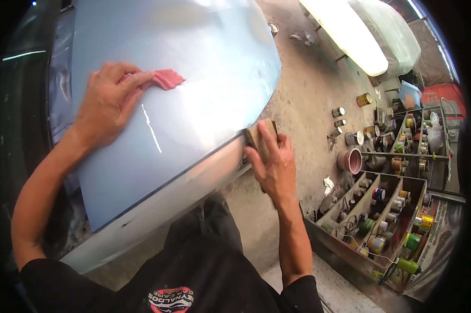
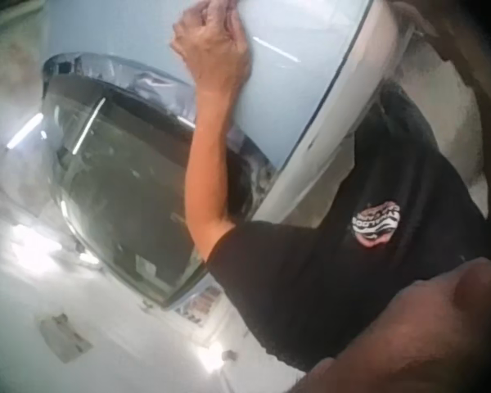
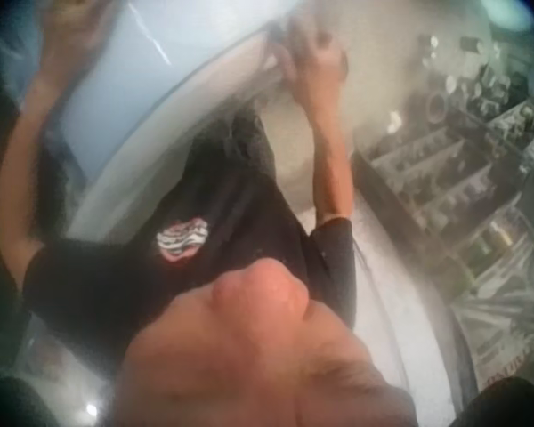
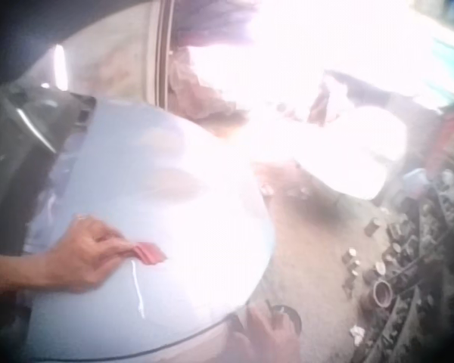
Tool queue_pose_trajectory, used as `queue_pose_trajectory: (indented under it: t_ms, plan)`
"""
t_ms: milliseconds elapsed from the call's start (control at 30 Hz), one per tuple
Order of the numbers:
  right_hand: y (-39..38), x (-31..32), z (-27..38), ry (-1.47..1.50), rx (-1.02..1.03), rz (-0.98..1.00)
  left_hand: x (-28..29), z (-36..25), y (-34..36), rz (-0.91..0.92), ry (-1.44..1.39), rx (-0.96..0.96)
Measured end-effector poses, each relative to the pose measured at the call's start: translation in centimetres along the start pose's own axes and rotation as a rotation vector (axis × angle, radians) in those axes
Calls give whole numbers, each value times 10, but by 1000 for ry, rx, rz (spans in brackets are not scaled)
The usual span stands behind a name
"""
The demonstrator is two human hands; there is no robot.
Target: The person sands the front fender of a car by hand with a sanding block and water. The person alternates between scrubbing the panel with the block and wiping the surface with a cloth, frequently dipping the sanding block into a bucket of water.
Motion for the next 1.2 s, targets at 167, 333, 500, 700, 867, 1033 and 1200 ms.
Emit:
queue_pose_trajectory:
  t_ms: [167,333,500,700,867,1033,1200]
  plan:
    - [-5,0,41,-55,119,82,-3,5,-6,-18,13,8]
    - [1,7,-1,-54,-31,70,0,1,-1,-17,6,-12]
    - [2,3,17,-25,60,89,-2,3,-4,-13,7,4]
    - [1,21,-21,-14,-244,57,-2,1,-3,-7,1,6]
    - [5,8,3,-71,-92,45,2,2,-4,-3,-3,9]
    - [3,12,16,-50,-75,73,-3,0,-2,-14,-19,-8]
    - [11,10,7,-102,-32,80,-4,3,-4,-44,-26,-25]
Point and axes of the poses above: each hand's wrist, its own y-axis towards the middle knuckle, its own x-axis out of the back of the hand, z = x × y, the point moved 2 cm from there along y, towards the middle knuckle, and after that the axes turned 12 degrees about x, right-handed, at the moved point
